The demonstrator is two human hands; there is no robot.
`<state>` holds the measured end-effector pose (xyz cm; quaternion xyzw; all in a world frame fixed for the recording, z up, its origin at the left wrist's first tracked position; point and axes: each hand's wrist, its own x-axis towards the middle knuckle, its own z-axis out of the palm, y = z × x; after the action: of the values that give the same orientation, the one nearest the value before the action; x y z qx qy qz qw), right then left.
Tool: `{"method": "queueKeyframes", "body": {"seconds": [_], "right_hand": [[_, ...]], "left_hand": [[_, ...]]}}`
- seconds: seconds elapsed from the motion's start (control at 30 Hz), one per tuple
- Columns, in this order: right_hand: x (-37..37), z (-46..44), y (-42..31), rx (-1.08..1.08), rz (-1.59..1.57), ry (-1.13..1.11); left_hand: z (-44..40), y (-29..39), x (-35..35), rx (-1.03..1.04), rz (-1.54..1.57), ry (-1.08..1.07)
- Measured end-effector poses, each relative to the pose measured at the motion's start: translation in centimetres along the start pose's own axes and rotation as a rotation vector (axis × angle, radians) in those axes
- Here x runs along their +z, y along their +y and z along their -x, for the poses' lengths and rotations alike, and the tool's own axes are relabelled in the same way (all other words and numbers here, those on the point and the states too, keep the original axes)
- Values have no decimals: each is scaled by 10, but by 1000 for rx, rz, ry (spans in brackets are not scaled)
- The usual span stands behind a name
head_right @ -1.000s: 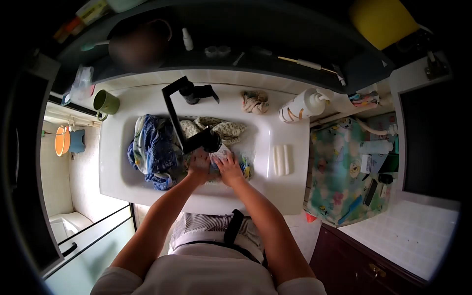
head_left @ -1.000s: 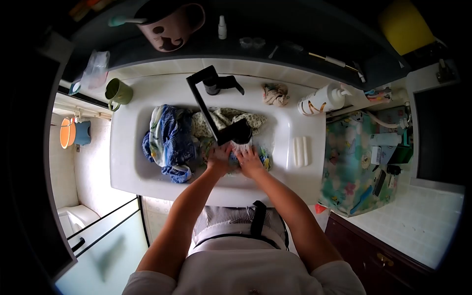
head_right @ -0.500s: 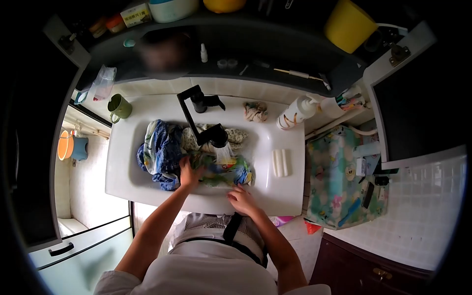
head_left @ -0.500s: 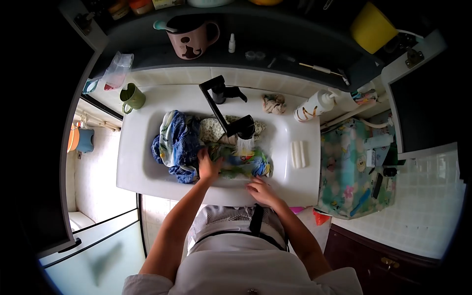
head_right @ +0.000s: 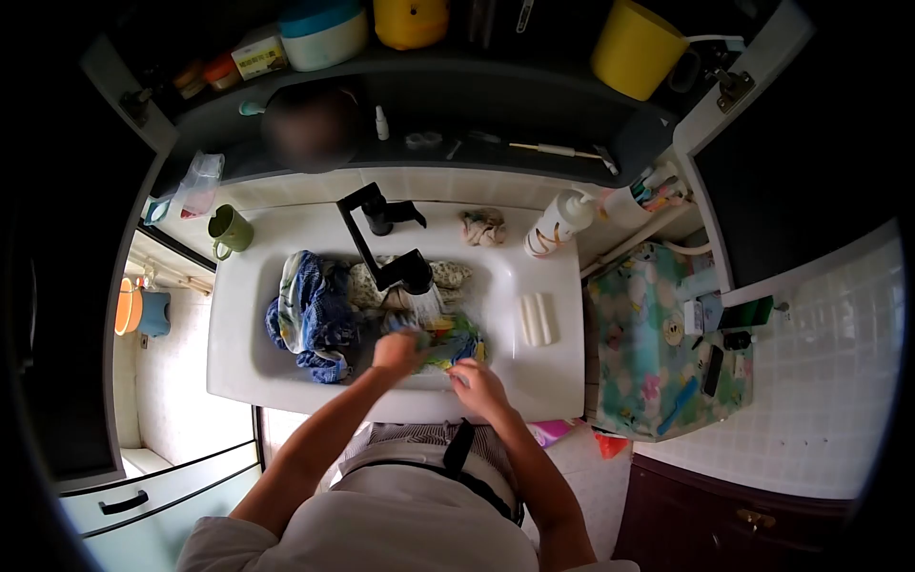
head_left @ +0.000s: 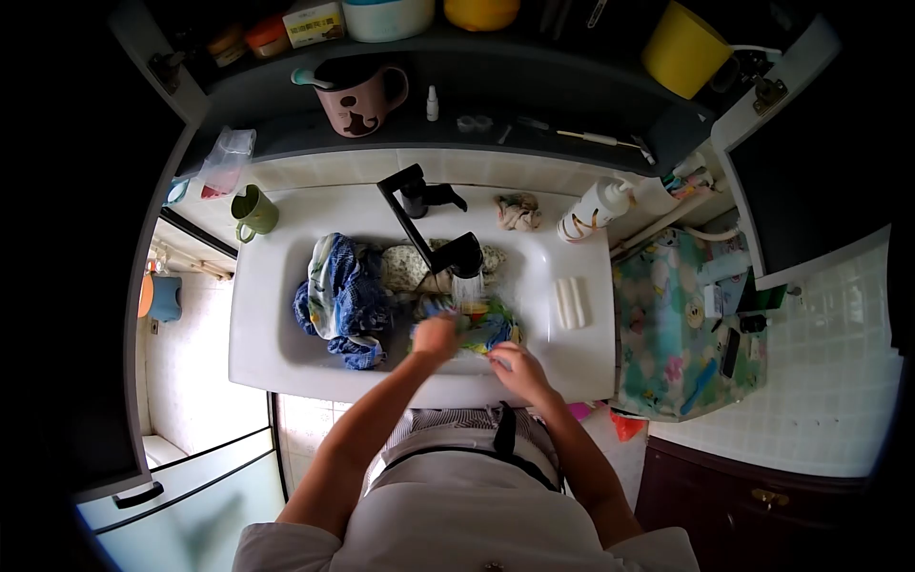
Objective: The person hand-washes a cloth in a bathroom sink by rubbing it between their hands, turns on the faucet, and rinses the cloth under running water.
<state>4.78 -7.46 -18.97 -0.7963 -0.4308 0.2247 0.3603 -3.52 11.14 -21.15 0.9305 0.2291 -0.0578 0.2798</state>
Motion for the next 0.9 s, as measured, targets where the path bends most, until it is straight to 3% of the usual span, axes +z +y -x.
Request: {"method": "queueKeyframes", "body": {"seconds": [0.03, 0.1, 0.17, 0.27, 0.33, 0.37, 0.43, 0.47, 0.57, 0.6, 0.7, 0.73, 0.83, 0.9], "right_hand": [[-8, -8, -6, 21, -25, 13], [-21, -25, -21, 128, -10, -17], [-27, -40, -30, 177, 25, -79], [-14, -51, -22, 178, -8, -263], [22, -61, 11, 158, -189, -385], [27, -67, 10, 292, -378, -454], [33, -77, 6, 570, -753, -586], [40, -80, 5, 663, -745, -577], [71, -89, 37, 564, -291, -751], [77, -94, 45, 381, -69, -796], [90, -100, 58, 218, 41, -725], [90, -105, 59, 165, 112, -819], [91, -110, 51, 778, -324, -682], [90, -111, 46, 774, -290, -668]], "left_hand": [[-2, 14, 10, 81, 88, 84], [4, 32, 26, 178, 114, 41], [14, 46, 22, 180, 265, 98], [11, 17, 37, 203, 601, -31], [12, -5, 37, 55, 857, -136], [16, -12, 29, 22, 945, -155], [17, -24, 13, -243, 1118, -308], [17, -26, 9, -377, 1201, -388], [10, -33, 15, -457, 1319, -390], [6, -31, 20, -420, 1278, -389], [-2, -21, 29, -474, 1214, -263], [-6, -29, 37, -404, 1183, -241], [-15, -42, 42, -591, 1312, -275], [-19, -48, 52, -600, 1278, -216]]}}
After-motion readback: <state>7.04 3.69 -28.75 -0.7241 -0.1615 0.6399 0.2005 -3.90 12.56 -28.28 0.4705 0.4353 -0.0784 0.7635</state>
